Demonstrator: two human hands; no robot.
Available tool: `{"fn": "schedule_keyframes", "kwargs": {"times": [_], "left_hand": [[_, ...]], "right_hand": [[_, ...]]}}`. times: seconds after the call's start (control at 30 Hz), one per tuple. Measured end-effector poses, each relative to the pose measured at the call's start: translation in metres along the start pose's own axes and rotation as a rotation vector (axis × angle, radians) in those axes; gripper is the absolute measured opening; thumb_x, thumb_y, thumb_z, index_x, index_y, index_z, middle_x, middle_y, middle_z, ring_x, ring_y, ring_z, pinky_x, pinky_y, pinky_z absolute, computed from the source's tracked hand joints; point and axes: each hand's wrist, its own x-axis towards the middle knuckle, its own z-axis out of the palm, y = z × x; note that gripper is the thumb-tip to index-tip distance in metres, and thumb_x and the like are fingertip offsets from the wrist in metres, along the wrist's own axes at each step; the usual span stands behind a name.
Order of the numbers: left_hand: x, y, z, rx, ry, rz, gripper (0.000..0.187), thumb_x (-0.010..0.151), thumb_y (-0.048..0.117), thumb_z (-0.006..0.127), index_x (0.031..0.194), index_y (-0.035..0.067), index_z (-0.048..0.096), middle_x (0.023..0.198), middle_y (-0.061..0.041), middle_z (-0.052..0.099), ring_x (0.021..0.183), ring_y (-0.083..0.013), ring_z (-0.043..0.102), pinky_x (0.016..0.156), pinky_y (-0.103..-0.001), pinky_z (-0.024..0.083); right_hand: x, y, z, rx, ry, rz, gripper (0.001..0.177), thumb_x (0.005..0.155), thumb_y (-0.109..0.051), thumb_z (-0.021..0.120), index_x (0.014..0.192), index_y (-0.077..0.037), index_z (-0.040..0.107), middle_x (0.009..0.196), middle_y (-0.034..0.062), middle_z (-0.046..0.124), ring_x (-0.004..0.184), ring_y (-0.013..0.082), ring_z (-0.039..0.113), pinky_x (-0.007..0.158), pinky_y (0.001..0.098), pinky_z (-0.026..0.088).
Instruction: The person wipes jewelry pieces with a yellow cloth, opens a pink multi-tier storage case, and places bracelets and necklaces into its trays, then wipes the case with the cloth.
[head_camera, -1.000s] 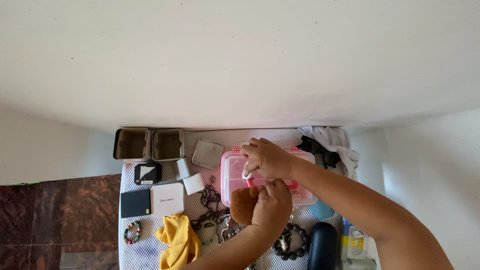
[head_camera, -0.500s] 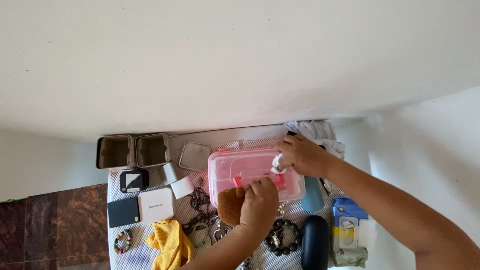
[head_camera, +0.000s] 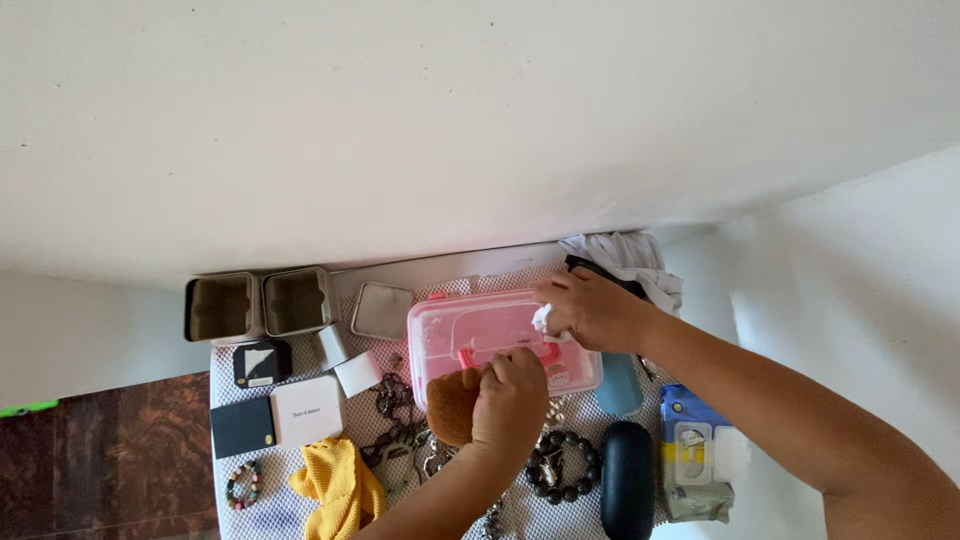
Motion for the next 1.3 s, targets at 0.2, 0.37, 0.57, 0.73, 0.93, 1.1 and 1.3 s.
{"fn": "schedule_keyframes", "kwargs": {"times": [0.2,0.37,0.57,0.73,0.93,1.1,1.3], "left_hand": [[0.002,0.003,0.000,-0.015,-0.026,-0.007,0.018,0.087,0.020,0.062,0.092,0.004,0.067,0.087,-0.006,0.057,0.078,-0.0193,0.061,0.064,-0.026,0.057],[0.001,0.001,0.000,-0.003,-0.035,0.019,0.025,0.084,0.022,0.063,0.097,0.001,0.067,0.088,-0.007,0.057,0.077,-0.0204,0.061,0.066,-0.029,0.059],[0.003,-0.001,0.003,-0.038,-0.082,0.060,0.032,0.085,0.024,0.064,0.101,-0.003,0.066,0.091,-0.010,0.058,0.078,-0.0211,0.062,0.067,-0.029,0.060],[0.003,0.000,0.002,-0.067,-0.097,0.043,0.026,0.089,0.023,0.063,0.098,-0.002,0.066,0.090,-0.008,0.058,0.080,-0.0214,0.062,0.071,-0.030,0.060],[0.019,-0.017,-0.009,-0.239,-0.320,0.133,0.026,0.090,0.023,0.067,0.102,0.000,0.067,0.097,-0.012,0.062,0.086,-0.0243,0.066,0.075,-0.036,0.060],[0.040,-0.034,-0.019,-0.363,-0.407,0.135,0.019,0.088,0.019,0.068,0.101,0.006,0.068,0.104,-0.011,0.063,0.096,-0.0271,0.066,0.078,-0.038,0.059],[0.074,-0.048,-0.007,-0.387,-0.458,0.085,0.015,0.096,0.018,0.064,0.104,0.007,0.070,0.110,-0.013,0.065,0.102,-0.0289,0.069,0.079,-0.038,0.060]], "right_hand": [[-0.007,-0.005,0.007,0.132,0.039,0.102,0.016,0.075,-0.006,0.072,0.084,-0.017,0.079,0.118,0.0050,0.064,0.116,0.0256,0.056,0.096,0.0435,0.043],[-0.002,-0.007,0.001,-0.085,-0.076,0.025,0.016,0.067,-0.006,0.073,0.077,-0.016,0.078,0.120,0.0032,0.064,0.123,0.0280,0.053,0.098,0.0455,0.041],[-0.002,-0.005,-0.005,-0.080,-0.131,-0.066,0.017,0.070,-0.008,0.073,0.083,-0.016,0.079,0.127,0.0049,0.062,0.128,0.0293,0.048,0.100,0.0473,0.040],[-0.020,-0.001,-0.004,-0.179,-0.191,-0.039,0.039,0.072,-0.008,0.067,0.106,-0.024,0.080,0.138,0.0037,0.058,0.129,0.0281,0.047,0.101,0.0469,0.039],[-0.037,-0.012,0.005,-0.324,-0.174,0.010,0.034,0.091,-0.025,0.058,0.123,-0.024,0.070,0.138,0.0030,0.055,0.129,0.0266,0.047,0.099,0.0488,0.040],[-0.037,-0.009,0.007,-0.370,-0.227,-0.004,0.040,0.090,-0.017,0.060,0.128,-0.026,0.068,0.136,0.0013,0.053,0.127,0.0233,0.048,0.100,0.0459,0.039],[-0.042,-0.013,0.010,-0.466,-0.213,-0.026,0.052,0.084,-0.014,0.062,0.134,-0.027,0.064,0.138,0.0032,0.053,0.122,0.0251,0.049,0.101,0.0488,0.037]]}}
